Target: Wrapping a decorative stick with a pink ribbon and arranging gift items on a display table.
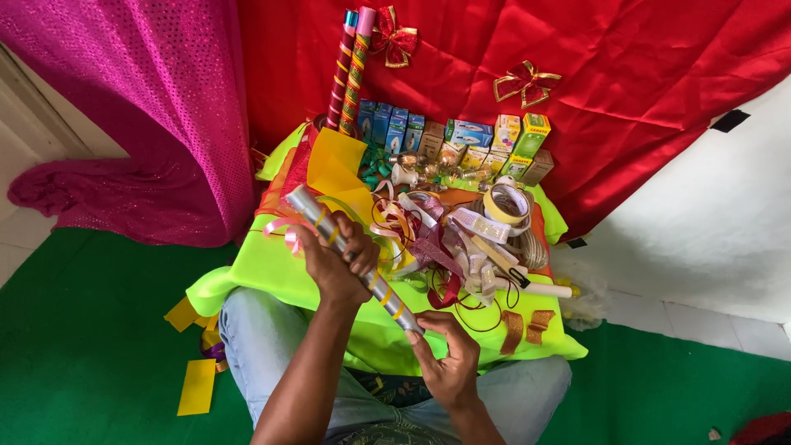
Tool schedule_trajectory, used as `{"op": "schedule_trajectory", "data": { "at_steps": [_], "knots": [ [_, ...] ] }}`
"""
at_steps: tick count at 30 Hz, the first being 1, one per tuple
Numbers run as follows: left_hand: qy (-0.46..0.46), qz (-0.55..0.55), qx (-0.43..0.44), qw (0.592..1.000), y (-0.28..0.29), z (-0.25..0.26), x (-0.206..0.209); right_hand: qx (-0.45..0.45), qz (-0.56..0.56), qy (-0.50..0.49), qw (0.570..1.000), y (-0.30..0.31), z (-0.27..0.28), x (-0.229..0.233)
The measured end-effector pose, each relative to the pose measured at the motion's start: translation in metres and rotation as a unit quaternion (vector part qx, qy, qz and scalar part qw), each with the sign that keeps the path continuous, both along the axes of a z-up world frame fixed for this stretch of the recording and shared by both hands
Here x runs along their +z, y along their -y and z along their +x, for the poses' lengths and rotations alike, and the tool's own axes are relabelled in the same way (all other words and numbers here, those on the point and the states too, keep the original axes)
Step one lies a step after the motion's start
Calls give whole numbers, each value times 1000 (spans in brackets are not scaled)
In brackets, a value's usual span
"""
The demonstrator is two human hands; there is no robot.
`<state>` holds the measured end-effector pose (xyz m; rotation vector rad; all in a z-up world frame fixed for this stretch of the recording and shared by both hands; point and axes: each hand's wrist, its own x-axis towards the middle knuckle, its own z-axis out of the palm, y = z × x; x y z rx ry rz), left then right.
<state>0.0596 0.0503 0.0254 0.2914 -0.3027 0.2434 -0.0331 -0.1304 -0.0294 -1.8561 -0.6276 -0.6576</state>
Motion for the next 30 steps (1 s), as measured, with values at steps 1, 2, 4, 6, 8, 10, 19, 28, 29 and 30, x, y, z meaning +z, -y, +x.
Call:
{"op": "schedule_trajectory", "data": {
  "at_steps": [1, 2, 4, 6, 8, 10, 19, 28, 29, 30],
  "knots": [
    [0, 1, 0, 1000, 2, 2, -3, 0, 1, 0, 1000, 1, 1, 0],
    [-40, 30, 15, 999, 4, 4, -5, 2, -3, -24, 1000, 2, 3, 0],
    [-77, 57, 36, 995, 8, 3, -8, 10, -8, -46, 999, 4, 2, -3],
    [-121, 106, 21, 987, 12, 4, -5, -56, 1, -83, 995, 5, 0, -9],
    [-125, 126, 11, 984, 17, 1, -4, -52, -10, -101, 994, 6, 1, -10],
    [-128, 144, 2, 981, 23, -3, -6, -48, -23, -117, 992, 6, 0, -13],
    [-68, 133, -110, 983, 17, 5, -23, 75, 193, -357, 911, 3, 1, -15],
    [-71, 192, -36, 978, 17, -8, -23, 17, -19, -257, 966, 3, -1, -14],
    [-59, 287, -17, 956, 14, -12, -14, 49, 18, -285, 957, 2, -1, -11],
    [-47, 378, 3, 924, 12, -16, -4, 82, 55, -311, 945, 1, -1, -9]
  ]
}}
